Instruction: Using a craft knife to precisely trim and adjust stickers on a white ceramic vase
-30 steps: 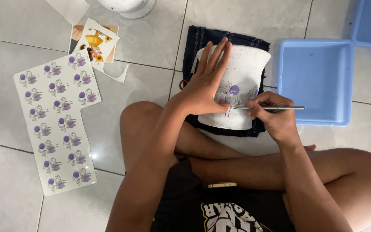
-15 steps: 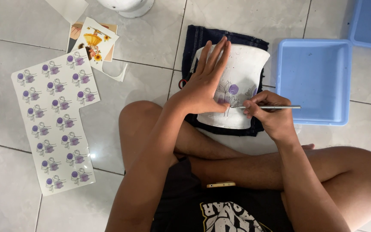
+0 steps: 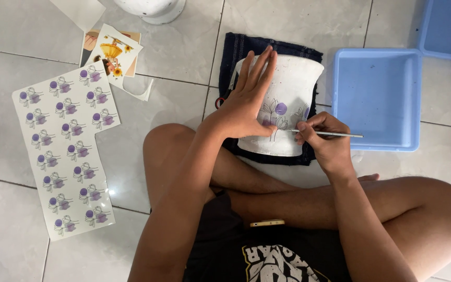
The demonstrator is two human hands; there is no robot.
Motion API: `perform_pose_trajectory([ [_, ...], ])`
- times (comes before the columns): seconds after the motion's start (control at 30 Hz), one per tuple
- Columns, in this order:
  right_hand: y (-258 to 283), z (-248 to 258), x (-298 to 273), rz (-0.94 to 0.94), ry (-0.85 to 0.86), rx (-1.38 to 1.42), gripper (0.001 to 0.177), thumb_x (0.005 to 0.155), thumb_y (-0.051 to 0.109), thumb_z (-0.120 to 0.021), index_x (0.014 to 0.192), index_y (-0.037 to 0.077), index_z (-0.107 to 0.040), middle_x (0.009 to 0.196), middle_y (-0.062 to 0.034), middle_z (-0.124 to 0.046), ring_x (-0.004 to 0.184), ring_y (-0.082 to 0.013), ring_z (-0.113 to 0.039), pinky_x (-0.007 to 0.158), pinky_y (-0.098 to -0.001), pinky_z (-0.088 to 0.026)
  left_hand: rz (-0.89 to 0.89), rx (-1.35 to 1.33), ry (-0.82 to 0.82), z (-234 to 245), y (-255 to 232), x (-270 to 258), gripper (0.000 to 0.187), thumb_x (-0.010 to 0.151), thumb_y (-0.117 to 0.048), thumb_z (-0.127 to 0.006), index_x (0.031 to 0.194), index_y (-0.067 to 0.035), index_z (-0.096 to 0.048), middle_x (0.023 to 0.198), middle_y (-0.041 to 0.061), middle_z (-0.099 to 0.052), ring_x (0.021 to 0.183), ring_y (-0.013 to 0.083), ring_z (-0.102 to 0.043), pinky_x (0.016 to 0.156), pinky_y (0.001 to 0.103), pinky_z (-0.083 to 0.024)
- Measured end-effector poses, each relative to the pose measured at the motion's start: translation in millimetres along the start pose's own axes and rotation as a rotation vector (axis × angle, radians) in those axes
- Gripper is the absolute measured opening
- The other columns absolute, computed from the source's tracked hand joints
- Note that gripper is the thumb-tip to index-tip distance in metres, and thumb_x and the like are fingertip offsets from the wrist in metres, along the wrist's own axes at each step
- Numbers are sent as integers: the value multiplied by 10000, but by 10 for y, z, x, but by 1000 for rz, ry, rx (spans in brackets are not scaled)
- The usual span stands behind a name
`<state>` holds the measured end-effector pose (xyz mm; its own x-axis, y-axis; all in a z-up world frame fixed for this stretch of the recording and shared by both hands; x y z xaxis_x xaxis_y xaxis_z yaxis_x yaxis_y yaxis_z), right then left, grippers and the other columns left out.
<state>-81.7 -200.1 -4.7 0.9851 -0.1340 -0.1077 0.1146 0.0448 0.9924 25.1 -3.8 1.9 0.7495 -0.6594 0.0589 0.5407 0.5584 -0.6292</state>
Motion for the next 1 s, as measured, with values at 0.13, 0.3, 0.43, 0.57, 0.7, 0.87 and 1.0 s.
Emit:
perform_pose_trajectory([
  [0.13, -19, -14, -37, -15, -19, 44, 131, 912, 72, -676, 871, 10, -568, 731, -97, -637, 640, -148, -616, 659, -236, -539, -8, 1, 1, -11, 17, -5, 1460, 578, -277, -935, 1554, -217, 149, 1659, 41, 123, 1523, 428, 114, 1170, 611, -321],
  [0.3, -34, -34, -95, 14, -45, 73, 143, 922, 96, -669, 877, 18, -557, 722, -84, -633, 645, -129, -600, 675, -233, -535, -34, -4, -20, -12, 27, -8, 1484, 568, -272, -955, 1557, -217, 150, 1660, 47, 120, 1521, 449, 102, 1184, 629, -288],
  [0.43, -58, -19, -95, 9, -50, 83, 145, 922, 97, -667, 871, 27, -551, 724, -80, -626, 653, -129, -603, 679, -235, -539, -31, -6, -24, -17, 32, -6, 1485, 560, -273, -959, 1559, -221, 138, 1662, 38, 107, 1524, 441, 96, 1188, 628, -282],
  [0.57, -82, 9, -72, 18, -20, 101, 121, 916, 63, -663, 888, 16, -555, 746, -92, -629, 656, -143, -616, 670, -237, -546, -37, -12, -18, -5, 28, -18, 1477, 572, -272, -954, 1559, -215, 144, 1661, 52, 118, 1521, 456, 102, 1184, 659, -247],
  [0.7, -67, 22, -52, 4, 9, 136, 120, 916, 57, -662, 881, 22, -553, 740, -83, -620, 659, -137, -609, 673, -233, -536, -17, -3, 4, 20, 9, -20, 1464, 591, -290, -950, 1554, -218, 150, 1658, 41, 122, 1521, 436, 109, 1190, 644, -238],
  [0.87, -129, 76, -7, -11, 30, 171, 98, 909, 34, -662, 882, 21, -568, 745, -86, -631, 656, -136, -615, 663, -222, -534, -22, 2, 4, -13, 48, -14, 1477, 589, -301, -951, 1552, -218, 167, 1656, 47, 141, 1517, 439, 125, 1179, 669, -227],
  [1.0, -43, 139, 90, -94, 148, 147, 146, 869, 72, -695, 909, -16, -585, 779, -123, -648, 685, -187, -645, 683, -262, -559, -3, -5, 18, 44, -4, -29, 1436, 599, -278, -924, 1553, -217, 147, 1658, 40, 125, 1522, 428, 115, 1182, 647, -244],
])
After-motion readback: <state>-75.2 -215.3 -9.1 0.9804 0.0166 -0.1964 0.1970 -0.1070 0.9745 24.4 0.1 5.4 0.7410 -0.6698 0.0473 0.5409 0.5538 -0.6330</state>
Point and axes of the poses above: each hand's wrist, its own x-axis towards the middle knuckle, its own z-axis out of the back of the hand, y = z × x, the point moved 2 cm from there along x, towards the middle knuckle
